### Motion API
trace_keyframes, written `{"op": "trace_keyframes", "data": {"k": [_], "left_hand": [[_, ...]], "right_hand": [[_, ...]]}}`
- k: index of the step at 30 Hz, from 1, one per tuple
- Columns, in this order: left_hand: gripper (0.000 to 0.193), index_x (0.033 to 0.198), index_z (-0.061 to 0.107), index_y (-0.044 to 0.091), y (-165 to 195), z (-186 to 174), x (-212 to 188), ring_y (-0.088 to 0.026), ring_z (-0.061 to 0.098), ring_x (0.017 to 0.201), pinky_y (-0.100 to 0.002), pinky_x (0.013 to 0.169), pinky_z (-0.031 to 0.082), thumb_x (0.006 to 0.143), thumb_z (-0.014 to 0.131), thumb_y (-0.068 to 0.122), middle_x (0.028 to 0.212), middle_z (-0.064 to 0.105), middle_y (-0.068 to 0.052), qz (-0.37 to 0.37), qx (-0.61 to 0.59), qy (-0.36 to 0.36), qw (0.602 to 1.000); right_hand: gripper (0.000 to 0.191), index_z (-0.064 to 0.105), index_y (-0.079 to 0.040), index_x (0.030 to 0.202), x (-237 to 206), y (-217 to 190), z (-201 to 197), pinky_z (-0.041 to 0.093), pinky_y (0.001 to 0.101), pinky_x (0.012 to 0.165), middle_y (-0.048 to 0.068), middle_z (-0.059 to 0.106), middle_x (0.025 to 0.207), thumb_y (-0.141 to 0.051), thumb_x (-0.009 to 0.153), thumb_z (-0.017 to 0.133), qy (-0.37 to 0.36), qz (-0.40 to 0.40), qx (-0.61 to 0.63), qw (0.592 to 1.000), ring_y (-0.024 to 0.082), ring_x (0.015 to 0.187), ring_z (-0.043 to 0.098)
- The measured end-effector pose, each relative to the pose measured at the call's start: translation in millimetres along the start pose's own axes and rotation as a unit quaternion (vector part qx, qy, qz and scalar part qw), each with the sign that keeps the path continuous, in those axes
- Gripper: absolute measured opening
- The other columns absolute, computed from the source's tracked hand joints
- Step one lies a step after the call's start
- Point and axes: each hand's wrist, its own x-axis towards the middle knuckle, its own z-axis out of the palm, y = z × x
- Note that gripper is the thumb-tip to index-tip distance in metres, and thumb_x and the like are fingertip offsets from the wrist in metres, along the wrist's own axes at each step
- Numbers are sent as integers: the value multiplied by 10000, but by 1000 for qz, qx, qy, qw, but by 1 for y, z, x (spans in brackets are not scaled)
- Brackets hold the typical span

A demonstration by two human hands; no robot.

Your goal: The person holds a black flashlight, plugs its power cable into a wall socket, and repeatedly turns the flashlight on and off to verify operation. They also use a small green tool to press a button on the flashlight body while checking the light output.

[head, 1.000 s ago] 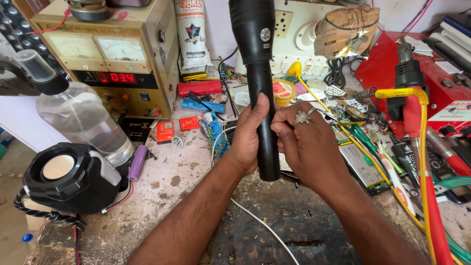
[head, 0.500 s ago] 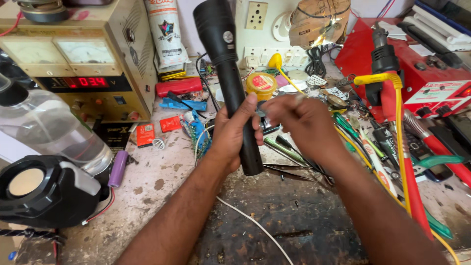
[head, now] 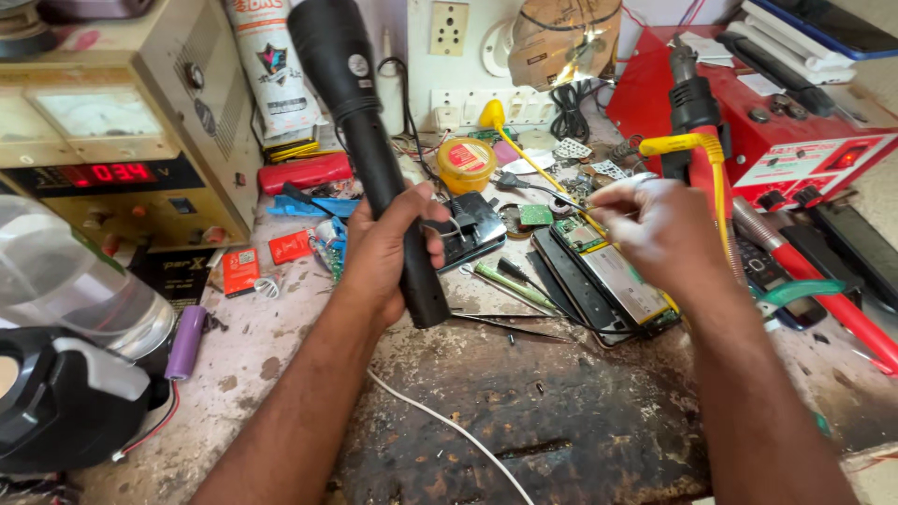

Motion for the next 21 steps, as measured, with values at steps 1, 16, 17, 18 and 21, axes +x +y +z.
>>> {"op": "trace_keyframes", "data": {"k": [1,16,17,18,21], "left_hand": [[191,959,585,83,2,-2,1,-118,576,498,-292,430,495,883,727,186,706,622,-29,-1,-2,-3,1000],[232,925,529,114,-3,-4,-7,-124,553,492,-298,434,487,903,746,192,657,547,-10,-7,-23,-48,999],[235,926,530,113,-5,-4,-7,-125,552,493,-298,435,487,906,747,200,657,545,-12,-7,-27,-55,998],[245,928,532,112,-8,-5,-8,-128,553,491,-298,430,485,912,744,235,658,547,-16,-15,-24,-49,998],[304,936,525,113,-13,-9,-6,-134,559,496,-298,431,485,938,717,349,664,549,-23,-32,-31,-47,998]], "right_hand": [[222,798,-111,1094,-2,5,-9,555,345,761,117,788,970,-206,897,764,8,22,-22,999,190,826,747],[273,774,-170,1150,-35,-58,68,569,457,783,176,748,917,-209,887,710,-130,-105,-118,979,327,839,739],[305,760,-161,1171,-34,-61,63,565,460,770,175,748,911,-203,871,723,-122,-111,-109,980,328,826,734],[340,746,-152,1192,-34,-65,59,560,463,757,174,748,904,-196,855,736,-113,-117,-100,982,330,813,729],[171,737,-32,1031,-37,-77,44,592,379,709,113,771,964,-150,908,745,-17,-49,46,998,236,741,761]]}}
